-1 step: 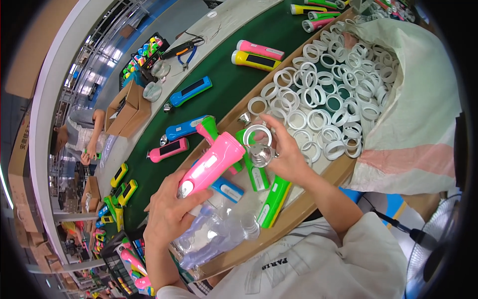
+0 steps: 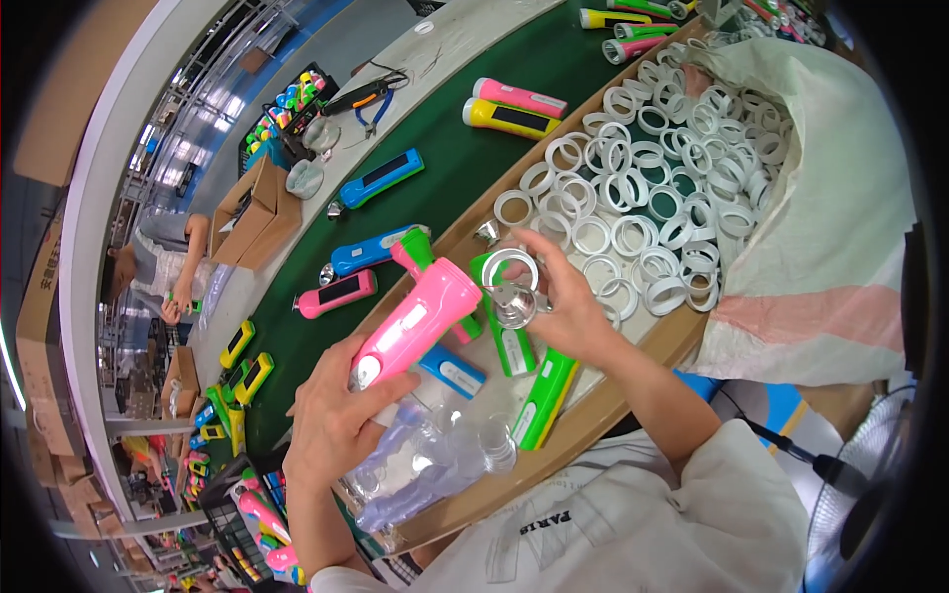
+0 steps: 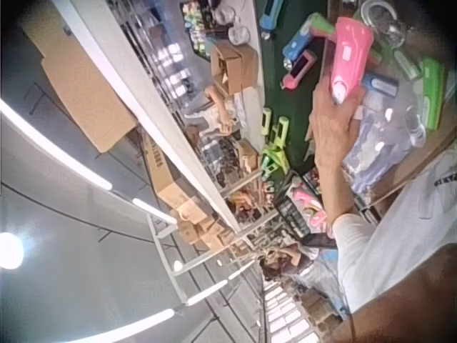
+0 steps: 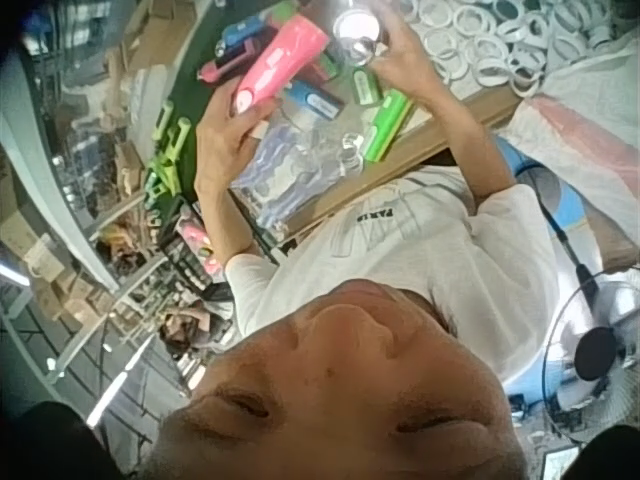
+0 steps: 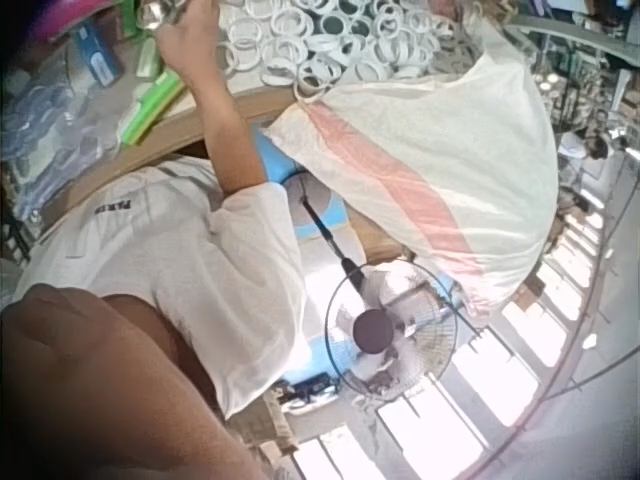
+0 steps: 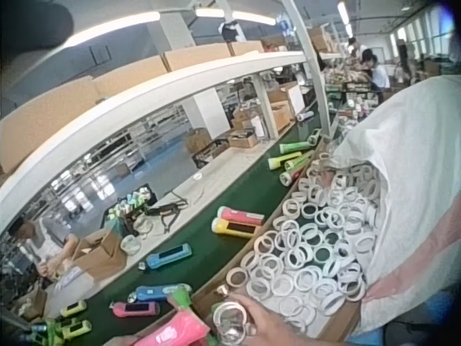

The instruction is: Manually assembling plastic flashlights by attaching rings and testing the light components.

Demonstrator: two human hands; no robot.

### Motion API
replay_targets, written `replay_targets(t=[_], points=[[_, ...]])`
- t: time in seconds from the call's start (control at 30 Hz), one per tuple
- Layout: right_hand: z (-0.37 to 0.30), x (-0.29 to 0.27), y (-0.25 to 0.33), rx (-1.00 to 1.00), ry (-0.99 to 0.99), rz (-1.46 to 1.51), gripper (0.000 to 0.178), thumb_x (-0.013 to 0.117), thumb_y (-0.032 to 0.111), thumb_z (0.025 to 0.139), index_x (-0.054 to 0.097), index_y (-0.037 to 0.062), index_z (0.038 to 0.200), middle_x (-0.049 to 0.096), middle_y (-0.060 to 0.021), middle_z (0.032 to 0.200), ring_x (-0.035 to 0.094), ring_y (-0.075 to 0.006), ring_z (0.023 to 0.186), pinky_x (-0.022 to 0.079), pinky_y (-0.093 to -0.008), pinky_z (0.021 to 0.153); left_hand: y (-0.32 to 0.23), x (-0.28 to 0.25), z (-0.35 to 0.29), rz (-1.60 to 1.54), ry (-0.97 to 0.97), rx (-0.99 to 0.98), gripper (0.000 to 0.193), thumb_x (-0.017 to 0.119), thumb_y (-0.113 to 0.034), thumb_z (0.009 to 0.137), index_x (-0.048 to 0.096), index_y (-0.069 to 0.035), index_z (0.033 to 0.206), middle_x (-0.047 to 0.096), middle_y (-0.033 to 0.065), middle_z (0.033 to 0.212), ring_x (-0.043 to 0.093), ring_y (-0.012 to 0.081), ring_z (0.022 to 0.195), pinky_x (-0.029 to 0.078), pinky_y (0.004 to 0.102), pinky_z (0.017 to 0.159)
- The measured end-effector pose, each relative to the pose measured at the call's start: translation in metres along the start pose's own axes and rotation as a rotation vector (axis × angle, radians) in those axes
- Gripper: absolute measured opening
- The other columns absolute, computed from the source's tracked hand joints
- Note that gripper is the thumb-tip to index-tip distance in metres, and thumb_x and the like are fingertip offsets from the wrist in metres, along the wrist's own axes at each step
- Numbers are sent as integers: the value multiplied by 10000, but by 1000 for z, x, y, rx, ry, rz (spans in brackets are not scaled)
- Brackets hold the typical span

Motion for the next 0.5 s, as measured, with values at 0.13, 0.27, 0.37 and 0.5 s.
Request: replay_targets(t=[0.13,0.27,0.37,0.5], points=[[-5,12,5,28,190,163,821,730,-45,731,285,64,1412,443,-126,1333,477,-220,1240,424,-360,1029,-2,-7,-8,109,-39,-30,504,669,34,544,708,-205,986,549,156,1175,589,331,986,518,392,745],[-7,15,2,111,234,375,743,743,-36,730,338,56,1345,456,-131,1317,502,-225,1208,415,-366,1032,-13,-9,-11,283,-41,-6,534,681,39,551,693,-216,1020,547,143,1163,589,298,894,518,374,696],[-7,15,0,113,286,185,603,767,9,725,431,42,1225,514,-117,1261,544,-230,1159,434,-366,1015,-17,-12,-18,315,-15,0,540,691,27,562,686,-225,1039,546,136,1162,589,284,881,518,361,687],[-10,15,6,-82,304,-196,505,793,88,714,493,30,1116,564,-118,1195,582,-266,1106,467,-366,963,-19,-11,-20,149,34,-16,540,721,-40,608,642,-172,1126,584,128,1108,599,286,871,519,370,694]])
Point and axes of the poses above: each hand's wrist, its own z-axis towards the middle knuckle, its own x-axis out of the palm, y = z × x, the point moved 5 cm from there along z, towards the middle knuckle
